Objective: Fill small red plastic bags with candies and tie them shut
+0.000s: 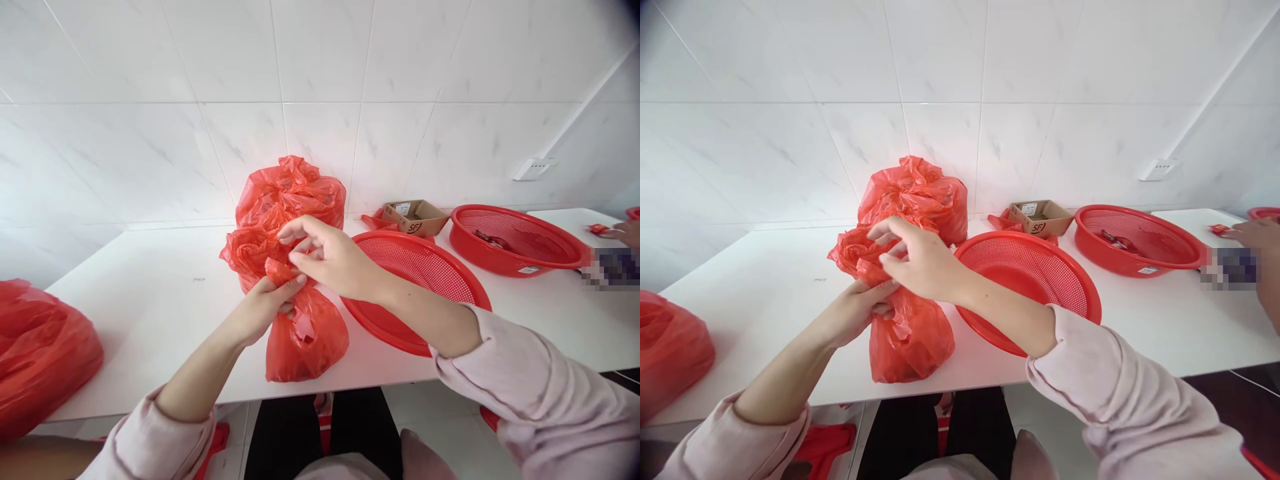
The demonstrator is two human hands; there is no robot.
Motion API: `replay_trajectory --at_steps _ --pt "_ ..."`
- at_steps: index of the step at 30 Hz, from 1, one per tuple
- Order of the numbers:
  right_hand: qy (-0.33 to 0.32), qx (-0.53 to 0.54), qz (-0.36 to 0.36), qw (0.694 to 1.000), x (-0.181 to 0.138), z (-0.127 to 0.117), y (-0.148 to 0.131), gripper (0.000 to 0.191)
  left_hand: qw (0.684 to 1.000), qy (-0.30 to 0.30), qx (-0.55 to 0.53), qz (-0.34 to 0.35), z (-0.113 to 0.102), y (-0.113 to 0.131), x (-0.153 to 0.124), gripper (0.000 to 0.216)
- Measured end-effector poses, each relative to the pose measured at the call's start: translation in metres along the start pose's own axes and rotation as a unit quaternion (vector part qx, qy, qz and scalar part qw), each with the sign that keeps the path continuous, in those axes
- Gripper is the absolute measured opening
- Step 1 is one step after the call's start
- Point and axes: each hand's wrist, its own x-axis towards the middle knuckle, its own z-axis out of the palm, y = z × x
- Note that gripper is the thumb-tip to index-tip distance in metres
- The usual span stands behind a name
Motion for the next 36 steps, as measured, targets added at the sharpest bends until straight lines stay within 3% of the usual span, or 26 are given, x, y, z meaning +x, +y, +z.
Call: replay_trajectory --at_steps 2,6,10,12,15,19,20,22,25,27,29,31,36 --pt "0.01 -0.049 0.033 0.998 -0.005 -0.005 0.012 0.023 0.999 0.016 -0.028 0.007 0.0 0.0 0.002 0.027" --pt "-0.044 -0.052 0.112 0.991 -0.014 -0.01 0.028 0.014 0.999 0.004 -0.045 0.022 0.001 -0.003 0.004 0.026" --pt "0.019 -0.058 0.043 0.997 -0.028 -0.005 0.011 0.008 0.998 -0.036 -0.034 0.031 -0.004 -0.005 0.006 0.027" --pt "0.001 -0.076 0.0 0.997 -0.036 -0.001 -0.001 0.002 0.996 -0.075 -0.022 0.039 -0.01 -0.004 0.006 0.025" --pt "-0.014 -0.049 -0.052 0.997 -0.042 0.005 0.0 0.009 0.992 -0.105 0.026 0.06 -0.017 -0.001 0.004 0.02" --pt "0.009 0.039 0.038 0.998 -0.038 0.014 0.033 0.026 0.979 -0.108 0.157 0.071 -0.014 0.001 -0.001 0.008" --pt "-0.004 0.056 0.069 0.996 -0.037 0.018 0.042 0.028 0.973 -0.103 0.189 0.082 -0.012 0.0 -0.002 0.001" --pt "-0.024 0.073 0.108 0.991 -0.037 0.024 0.055 0.029 0.951 -0.06 0.273 0.129 -0.009 -0.005 -0.002 0.017" --pt "-0.025 0.077 0.134 0.988 -0.04 0.031 0.061 0.031 0.873 0.066 0.415 0.249 -0.008 -0.015 -0.001 0.035" --pt "-0.054 0.091 0.143 0.984 -0.042 0.031 0.059 0.04 0.825 0.11 0.447 0.326 -0.008 -0.021 -0.002 0.036" --pt "-0.08 0.1 0.126 0.984 -0.045 0.026 0.055 0.038 0.821 0.104 0.428 0.363 -0.009 -0.023 -0.003 0.031" --pt "-0.082 0.084 0.1 0.988 -0.048 0.02 0.051 0.025 0.835 0.091 0.402 0.365 -0.009 -0.022 -0.005 0.023" --pt "-0.064 -0.087 0.056 0.993 -0.056 -0.001 0.039 0.022 0.853 0.071 0.391 0.338 -0.014 -0.023 -0.012 0.022"
